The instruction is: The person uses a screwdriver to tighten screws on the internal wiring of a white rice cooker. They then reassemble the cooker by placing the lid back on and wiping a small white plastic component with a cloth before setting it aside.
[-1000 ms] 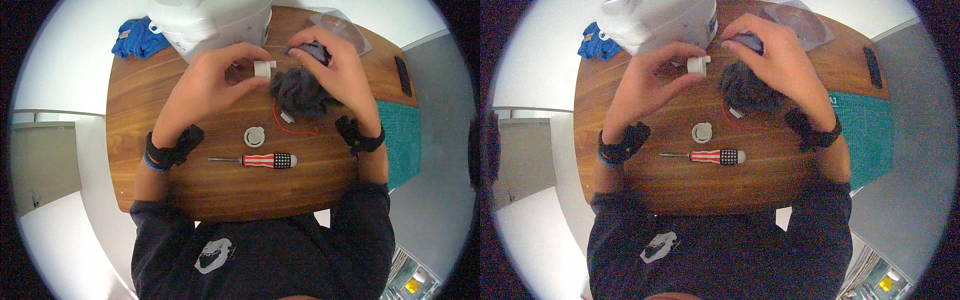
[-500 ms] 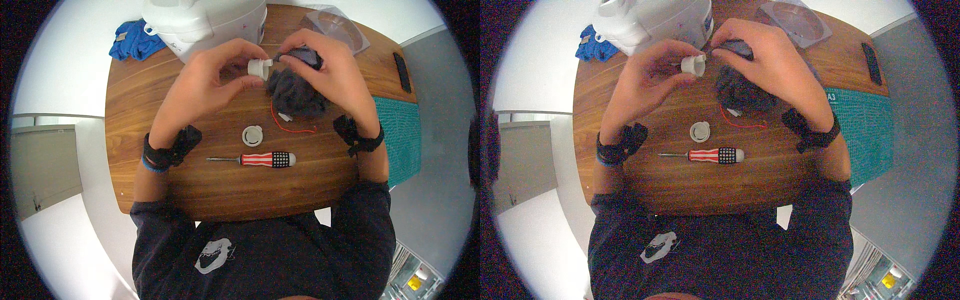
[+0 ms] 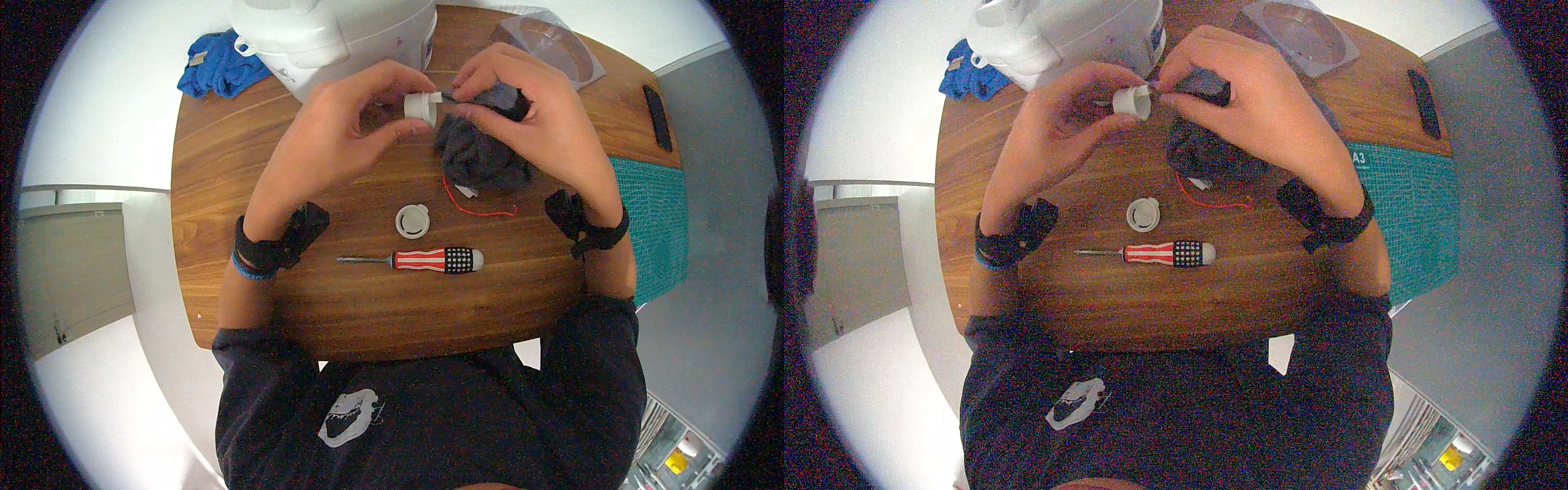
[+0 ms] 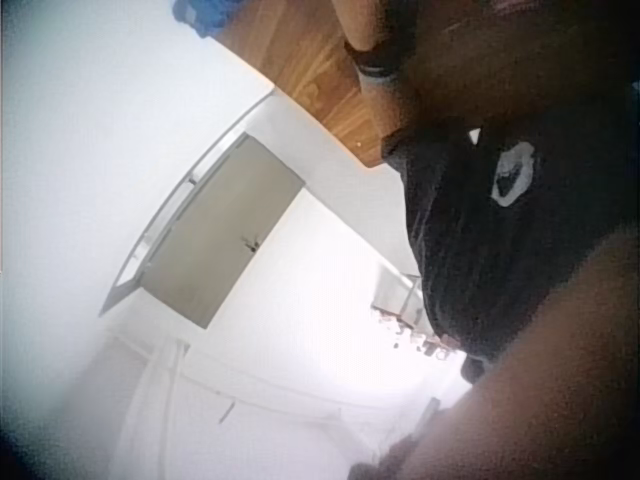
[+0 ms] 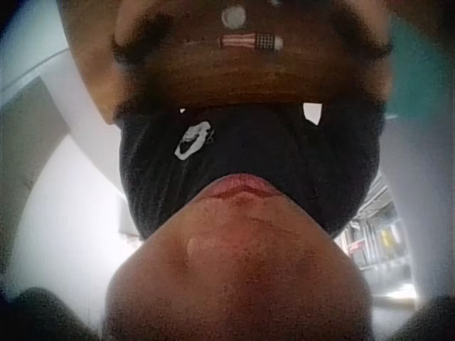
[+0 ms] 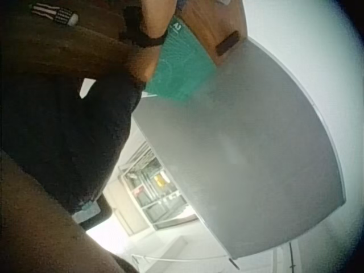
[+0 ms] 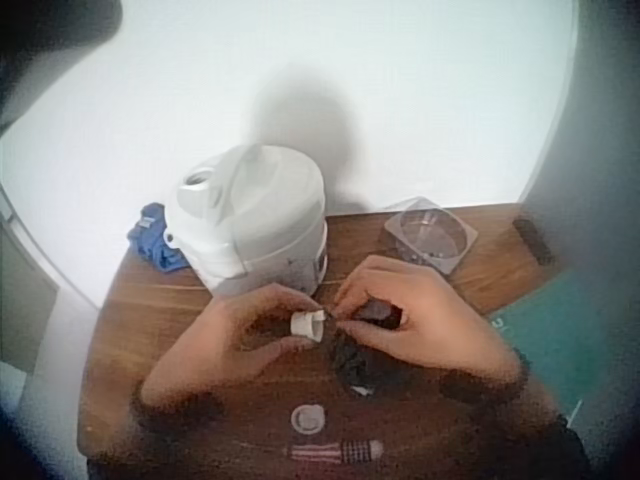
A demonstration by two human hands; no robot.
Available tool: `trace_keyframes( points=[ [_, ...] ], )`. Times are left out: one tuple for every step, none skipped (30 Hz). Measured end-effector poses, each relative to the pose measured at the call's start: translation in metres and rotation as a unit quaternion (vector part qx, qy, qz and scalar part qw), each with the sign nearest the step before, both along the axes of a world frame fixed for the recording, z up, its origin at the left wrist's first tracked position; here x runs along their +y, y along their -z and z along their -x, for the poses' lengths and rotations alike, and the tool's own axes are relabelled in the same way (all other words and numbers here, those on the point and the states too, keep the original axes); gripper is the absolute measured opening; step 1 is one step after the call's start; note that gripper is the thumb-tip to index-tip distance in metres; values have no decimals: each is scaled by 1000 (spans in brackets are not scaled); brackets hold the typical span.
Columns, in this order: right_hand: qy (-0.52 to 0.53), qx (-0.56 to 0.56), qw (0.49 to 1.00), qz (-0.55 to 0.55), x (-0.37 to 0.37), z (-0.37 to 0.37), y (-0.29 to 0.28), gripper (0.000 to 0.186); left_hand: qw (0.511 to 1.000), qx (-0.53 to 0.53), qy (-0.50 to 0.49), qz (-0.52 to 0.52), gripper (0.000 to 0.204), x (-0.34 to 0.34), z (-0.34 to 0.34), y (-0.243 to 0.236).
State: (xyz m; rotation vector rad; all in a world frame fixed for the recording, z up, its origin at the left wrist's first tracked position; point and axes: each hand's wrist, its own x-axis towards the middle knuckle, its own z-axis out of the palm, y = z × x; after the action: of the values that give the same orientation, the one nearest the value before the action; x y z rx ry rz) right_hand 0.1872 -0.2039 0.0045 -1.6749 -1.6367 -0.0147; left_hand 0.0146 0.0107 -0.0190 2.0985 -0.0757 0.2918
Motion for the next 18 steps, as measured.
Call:
trace_keyframes(
  points=[
    [-4, 4, 1000, -1, 0, 0, 0, 16, 1000, 10, -4, -2, 36, 0, 0, -1],
    [1, 14, 1000, 12, -1, 0, 0, 16, 1000, 19, -7, -5, 36, -1, 0, -2],
    [5, 25, 999, 24, -2, 1, -1, 16, 999, 30, -12, -7, 36, -1, 0, -3],
    [9, 35, 999, 37, -2, 2, -1, 16, 1000, 20, -8, -3, 37, -1, 0, -3],
    [10, 32, 999, 32, -2, 1, -1, 16, 1000, 11, -5, 2, 37, -2, 1, -3],
    [11, 30, 999, 29, -2, 0, -1, 17, 1000, 2, 0, 8, 37, -3, 1, -2],
    [12, 27, 999, 25, -1, 0, -1, 18, 1000, -15, 2, 5, 36, -3, 0, -1],
    [27, 27, 999, 32, -2, 2, -2, 18, 999, -32, 4, 2, 36, -3, -1, 1],
    [41, 26, 998, 40, -2, 5, -4, 18, 999, -50, 5, -1, 37, -2, -2, 4],
    [55, 25, 997, 47, -2, 7, -5, 18, 998, -63, 10, -6, 37, -2, -3, 6],
    [57, 23, 997, 44, -2, 7, -4, 19, 997, -76, 14, -10, 37, -1, -4, 9],
    [60, 21, 997, 42, -1, 6, -3, 19, 996, -89, 20, -15, 37, -1, -5, 10],
    [63, 19, 997, 39, -1, 5, -2, 20, 997, -71, 14, -12, 35, -1, -4, 9],
    [63, 30, 996, 46, 0, 5, -1, 21, 999, -52, 8, -9, 33, -3, -3, 8],
    [65, 41, 996, 54, -1, 4, -1, 22, 999, -34, 4, -5, 32, -5, -2, 6],
    [66, 51, 995, 62, -1, 3, 0, 23, 1000, -11, 6, -18, 29, -7, 1, 1],
    [64, 53, 995, 52, -1, 4, 1, 21, 999, 12, 8, -31, 26, -9, 4, -9],
    [60, 55, 996, 42, 0, 8, 1, 18, 998, 36, 8, -44, 24, -10, 6, -15]
  ],
)
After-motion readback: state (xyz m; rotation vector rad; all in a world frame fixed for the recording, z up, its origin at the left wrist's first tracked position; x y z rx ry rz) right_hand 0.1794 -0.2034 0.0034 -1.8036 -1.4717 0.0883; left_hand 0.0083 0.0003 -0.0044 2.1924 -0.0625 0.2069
